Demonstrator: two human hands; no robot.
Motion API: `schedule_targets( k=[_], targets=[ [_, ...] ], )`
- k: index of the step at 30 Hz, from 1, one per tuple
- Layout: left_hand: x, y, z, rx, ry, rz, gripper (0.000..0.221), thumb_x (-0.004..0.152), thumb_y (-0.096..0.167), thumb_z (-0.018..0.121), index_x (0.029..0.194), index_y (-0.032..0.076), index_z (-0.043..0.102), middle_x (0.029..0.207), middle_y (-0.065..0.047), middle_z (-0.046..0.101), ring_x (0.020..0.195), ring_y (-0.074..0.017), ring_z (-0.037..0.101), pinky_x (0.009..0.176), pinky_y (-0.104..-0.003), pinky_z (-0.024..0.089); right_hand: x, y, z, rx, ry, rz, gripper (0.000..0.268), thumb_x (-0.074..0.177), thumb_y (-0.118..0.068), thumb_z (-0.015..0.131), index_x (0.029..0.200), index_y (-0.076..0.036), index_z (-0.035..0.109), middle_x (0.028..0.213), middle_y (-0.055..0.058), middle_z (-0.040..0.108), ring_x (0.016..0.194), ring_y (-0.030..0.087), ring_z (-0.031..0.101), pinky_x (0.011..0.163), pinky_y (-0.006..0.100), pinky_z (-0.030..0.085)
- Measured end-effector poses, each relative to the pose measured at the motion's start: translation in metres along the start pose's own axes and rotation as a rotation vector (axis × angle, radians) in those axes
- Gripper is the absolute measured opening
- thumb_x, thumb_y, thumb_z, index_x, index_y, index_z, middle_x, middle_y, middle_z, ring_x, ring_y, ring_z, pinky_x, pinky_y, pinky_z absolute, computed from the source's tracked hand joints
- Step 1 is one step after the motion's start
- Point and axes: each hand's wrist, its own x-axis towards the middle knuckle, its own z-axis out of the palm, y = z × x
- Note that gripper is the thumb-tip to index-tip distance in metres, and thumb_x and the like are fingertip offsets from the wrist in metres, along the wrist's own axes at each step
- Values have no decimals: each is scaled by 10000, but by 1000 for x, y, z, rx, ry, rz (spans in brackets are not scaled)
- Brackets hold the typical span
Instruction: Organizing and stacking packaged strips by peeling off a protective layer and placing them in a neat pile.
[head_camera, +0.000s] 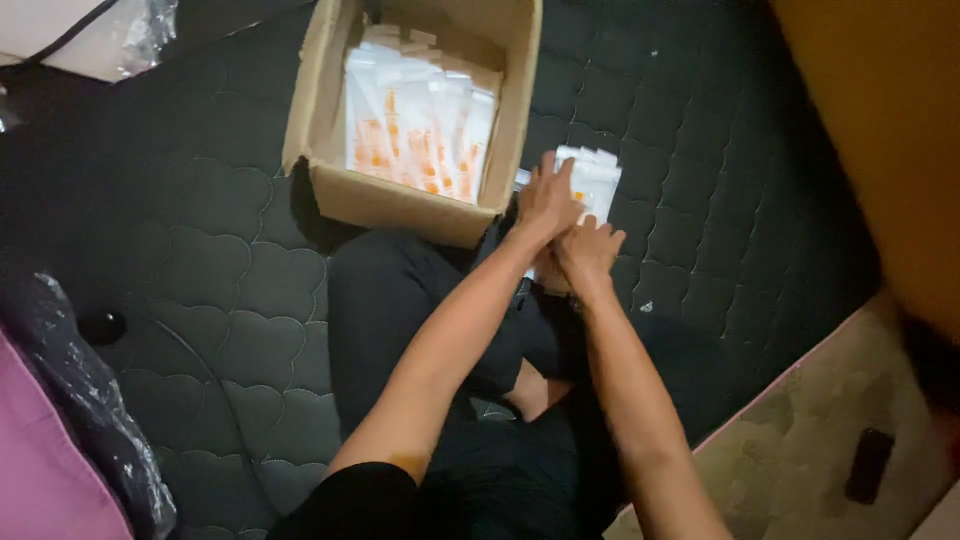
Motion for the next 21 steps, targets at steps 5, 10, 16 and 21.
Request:
schedule_targets(
  k=[5, 10, 16, 21],
  targets=[
    [-13, 58, -135, -509, -216, 199, 306, 825, 390, 709, 1060, 193, 716, 1024, -102, 752, 999, -367, 736, 870, -492, 582, 29, 21, -82, 262, -200, 94, 274, 861, -338, 648, 1016, -145, 764, 986, 119, 746, 1002, 395, 685, 813, 523, 426],
    [24, 34, -246, -559, 64, 538, 120, 834, 161, 663, 830, 90, 759, 729, 4, 744, 581, -100, 635, 526, -250, 537, 44, -18, -207, 592, 84, -38, 221, 969, -252, 658, 1070, -73, 740, 1047, 75, 734, 941, 288, 663, 858, 447, 444],
    [76, -92, -268, 216, 362, 333, 102, 834, 124, 560, 872, 98, 652, 953, -106, 742, 830, -420, 679, 664, -523, 514, 134, -112, -187, 918, 203, -228, 225, 848, -110, 724, 1054, -24, 751, 959, 127, 744, 784, 310, 693, 690, 413, 537],
    [74, -187, -225, 731, 513, 288, 213, 880, 113, 556, 919, 172, 757, 821, -41, 698, 697, -261, 750, 635, -477, 552, 251, -198, -26, 625, -335, -94, 326, 758, -216, 848, 1008, -20, 773, 926, 242, 722, 931, 467, 735, 696, 613, 608]
  ],
)
